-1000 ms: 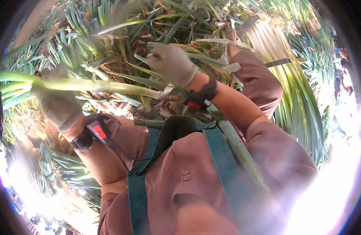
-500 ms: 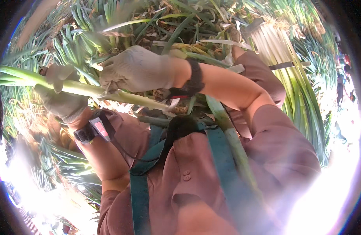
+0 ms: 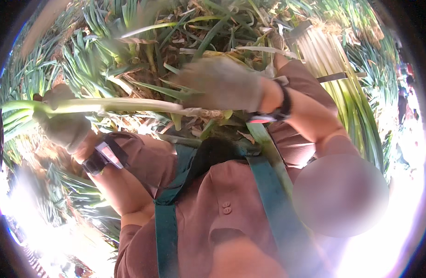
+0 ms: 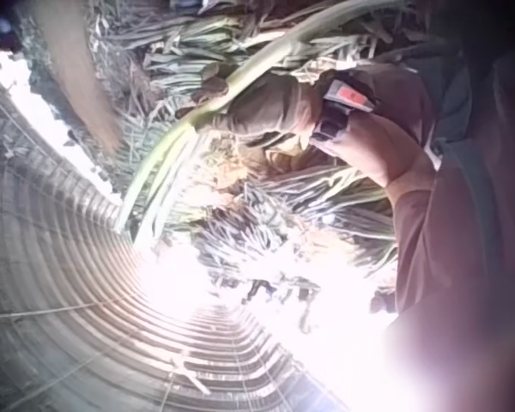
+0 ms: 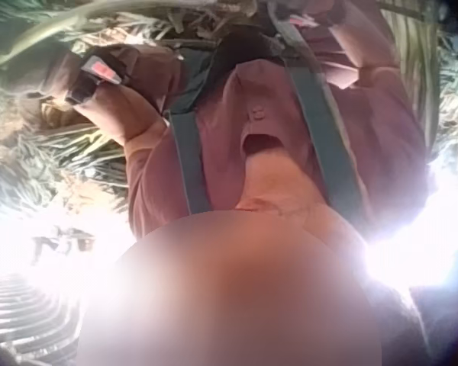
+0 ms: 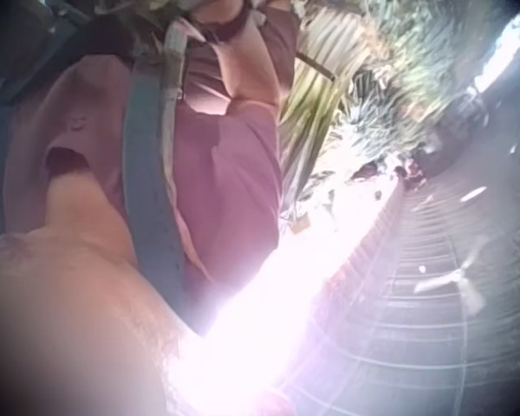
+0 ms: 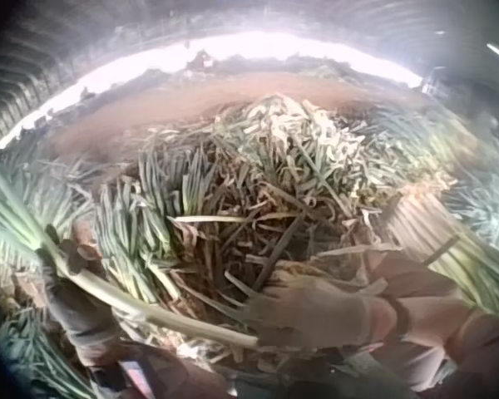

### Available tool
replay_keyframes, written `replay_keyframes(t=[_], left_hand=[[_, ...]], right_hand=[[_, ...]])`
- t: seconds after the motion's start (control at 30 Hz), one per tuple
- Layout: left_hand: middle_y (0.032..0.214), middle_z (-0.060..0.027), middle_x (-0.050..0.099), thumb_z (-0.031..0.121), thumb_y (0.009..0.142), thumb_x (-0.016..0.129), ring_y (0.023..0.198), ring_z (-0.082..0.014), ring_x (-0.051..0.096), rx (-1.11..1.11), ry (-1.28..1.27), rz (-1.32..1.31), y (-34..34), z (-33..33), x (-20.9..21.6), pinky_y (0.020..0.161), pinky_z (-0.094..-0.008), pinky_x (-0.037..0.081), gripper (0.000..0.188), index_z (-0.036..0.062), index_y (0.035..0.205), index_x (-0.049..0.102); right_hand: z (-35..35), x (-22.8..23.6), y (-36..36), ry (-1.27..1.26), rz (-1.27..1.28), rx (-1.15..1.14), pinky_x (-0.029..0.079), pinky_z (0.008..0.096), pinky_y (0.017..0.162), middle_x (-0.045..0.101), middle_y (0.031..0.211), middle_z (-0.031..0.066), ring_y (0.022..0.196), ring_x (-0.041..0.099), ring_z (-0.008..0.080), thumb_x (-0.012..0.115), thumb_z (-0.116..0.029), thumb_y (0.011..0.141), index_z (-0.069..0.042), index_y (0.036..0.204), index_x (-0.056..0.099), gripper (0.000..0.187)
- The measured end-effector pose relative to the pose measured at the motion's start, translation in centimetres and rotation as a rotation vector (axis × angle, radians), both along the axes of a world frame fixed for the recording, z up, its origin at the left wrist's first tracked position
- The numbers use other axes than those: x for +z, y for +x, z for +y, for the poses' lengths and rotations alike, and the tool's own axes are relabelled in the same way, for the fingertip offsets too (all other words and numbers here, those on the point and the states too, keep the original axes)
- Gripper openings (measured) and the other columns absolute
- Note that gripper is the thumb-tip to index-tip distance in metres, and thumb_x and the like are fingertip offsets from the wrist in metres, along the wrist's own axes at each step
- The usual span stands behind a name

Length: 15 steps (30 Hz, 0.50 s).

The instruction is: Cleaning and trimming leeks in an agricultural setting.

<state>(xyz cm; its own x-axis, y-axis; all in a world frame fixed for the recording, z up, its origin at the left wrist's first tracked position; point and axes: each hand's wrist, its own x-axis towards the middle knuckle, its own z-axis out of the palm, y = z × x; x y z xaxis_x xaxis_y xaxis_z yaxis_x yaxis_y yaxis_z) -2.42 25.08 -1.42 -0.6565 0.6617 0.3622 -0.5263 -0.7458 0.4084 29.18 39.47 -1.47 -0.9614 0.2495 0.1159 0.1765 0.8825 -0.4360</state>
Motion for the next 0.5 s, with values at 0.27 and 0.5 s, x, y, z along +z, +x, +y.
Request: replay_keyframes(t=[0.27,0.5], left_hand=[[0.119,-0.0157,0.060,0.051,0.088,0.066,0.106,-0.0303,0.061,-0.197,0.025,0.257,5.4,3.0,1.8,0.110,-0.0597,0.030,0.072,0.0057,0.140,0.045],[0.087,-0.0044,0.057,0.058,0.083,0.068,0.064,-0.0145,0.055,-0.360,0.089,0.239,4.6,3.5,-1.1,0.112,-0.0664,0.023,0.051,0.0118,0.106,0.067]], right_hand=[[-1.4,-1.0,-7.3,-1.269,0.033,0.110,0.053,0.0260,0.076,0.069,0.090,0.0064,0.084,0.066,0.0123,0.077,-0.017,0.085,0.004,0.120,0.060,0.044],[-1.8,0.1,-8.4,-1.077,0.180,-0.032,0.051,0.0227,0.070,0.070,0.087,0.0016,0.077,0.062,0.0064,0.082,-0.014,0.079,0.000,0.099,0.071,0.026]])
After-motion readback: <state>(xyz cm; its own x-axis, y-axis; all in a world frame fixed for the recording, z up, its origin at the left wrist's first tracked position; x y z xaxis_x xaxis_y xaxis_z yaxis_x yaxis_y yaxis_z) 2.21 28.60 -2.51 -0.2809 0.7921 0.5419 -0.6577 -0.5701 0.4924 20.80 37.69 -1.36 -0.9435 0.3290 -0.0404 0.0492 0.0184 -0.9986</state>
